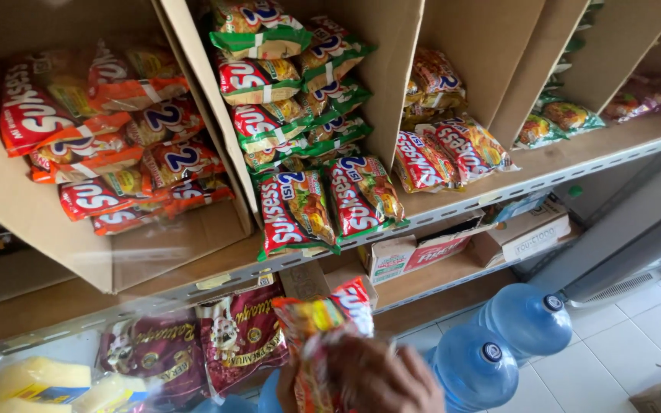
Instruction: Stocking and organizing instant noodle packets on store shelves.
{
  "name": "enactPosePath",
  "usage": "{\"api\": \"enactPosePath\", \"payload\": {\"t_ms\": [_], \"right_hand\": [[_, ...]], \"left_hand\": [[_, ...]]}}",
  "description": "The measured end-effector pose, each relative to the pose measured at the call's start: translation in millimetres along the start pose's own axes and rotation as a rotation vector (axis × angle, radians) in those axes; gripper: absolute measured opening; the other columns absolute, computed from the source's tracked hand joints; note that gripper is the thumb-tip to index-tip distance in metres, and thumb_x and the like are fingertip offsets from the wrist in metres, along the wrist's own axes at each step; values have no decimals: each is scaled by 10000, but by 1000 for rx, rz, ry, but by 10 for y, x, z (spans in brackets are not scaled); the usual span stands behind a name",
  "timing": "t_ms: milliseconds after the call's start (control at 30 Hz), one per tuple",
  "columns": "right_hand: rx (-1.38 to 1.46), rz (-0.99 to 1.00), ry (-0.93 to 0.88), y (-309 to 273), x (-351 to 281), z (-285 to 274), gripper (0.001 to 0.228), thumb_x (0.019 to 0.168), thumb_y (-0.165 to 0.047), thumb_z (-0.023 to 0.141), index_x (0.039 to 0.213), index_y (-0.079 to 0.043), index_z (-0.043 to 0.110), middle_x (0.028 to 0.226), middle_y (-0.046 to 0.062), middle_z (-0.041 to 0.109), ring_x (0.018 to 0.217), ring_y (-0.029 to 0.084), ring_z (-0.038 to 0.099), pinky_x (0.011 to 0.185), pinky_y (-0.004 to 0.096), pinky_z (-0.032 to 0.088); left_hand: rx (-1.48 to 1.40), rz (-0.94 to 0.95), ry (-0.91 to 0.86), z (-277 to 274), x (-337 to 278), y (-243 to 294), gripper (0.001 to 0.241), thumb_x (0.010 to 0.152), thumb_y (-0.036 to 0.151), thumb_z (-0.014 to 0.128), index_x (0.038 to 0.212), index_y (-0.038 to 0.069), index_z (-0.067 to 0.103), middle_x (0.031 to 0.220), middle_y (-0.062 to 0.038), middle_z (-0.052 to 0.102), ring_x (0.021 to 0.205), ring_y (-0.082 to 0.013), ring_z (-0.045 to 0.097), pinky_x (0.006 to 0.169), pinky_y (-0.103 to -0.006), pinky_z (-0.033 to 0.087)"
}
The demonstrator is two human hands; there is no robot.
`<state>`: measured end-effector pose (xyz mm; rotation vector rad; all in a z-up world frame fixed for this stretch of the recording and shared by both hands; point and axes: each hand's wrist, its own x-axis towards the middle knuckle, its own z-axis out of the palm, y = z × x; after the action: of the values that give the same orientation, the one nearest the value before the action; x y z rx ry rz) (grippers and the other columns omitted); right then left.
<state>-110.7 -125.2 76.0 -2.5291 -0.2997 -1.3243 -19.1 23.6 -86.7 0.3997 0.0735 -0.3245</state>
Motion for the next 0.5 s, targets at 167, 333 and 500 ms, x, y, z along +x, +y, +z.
{"api": "enactPosePath", "payload": {"t_ms": [167,333,500], "right_hand": [[349,432,-95,285,446,-306,324,677,-63,775,994,-109,721,1247,51,745,986,276,732,826,360,588],[352,135,-40,28,-5,-100,401,700,-164,806,1096,-220,796,1233,30,747,1059,230,733,897,347,588],[282,338,-35,77,399,-299,407,643,-97,781,1050,-104,762,1183,92,731,1056,311,706,881,405,575]], "left_hand": [[108,-355,-592,-778,256,-307,748,905,405,677,1506,65,390,1360,-196,600,1189,-340,650,1008,-516,556],[-13,-287,-598,-721,233,-198,674,1027,364,625,1539,-13,403,1320,-261,609,1143,-371,661,977,-519,558],[-179,-242,-564,-548,-69,-161,599,1183,311,558,1582,-114,420,1268,-343,622,1084,-411,676,936,-522,561]]}}
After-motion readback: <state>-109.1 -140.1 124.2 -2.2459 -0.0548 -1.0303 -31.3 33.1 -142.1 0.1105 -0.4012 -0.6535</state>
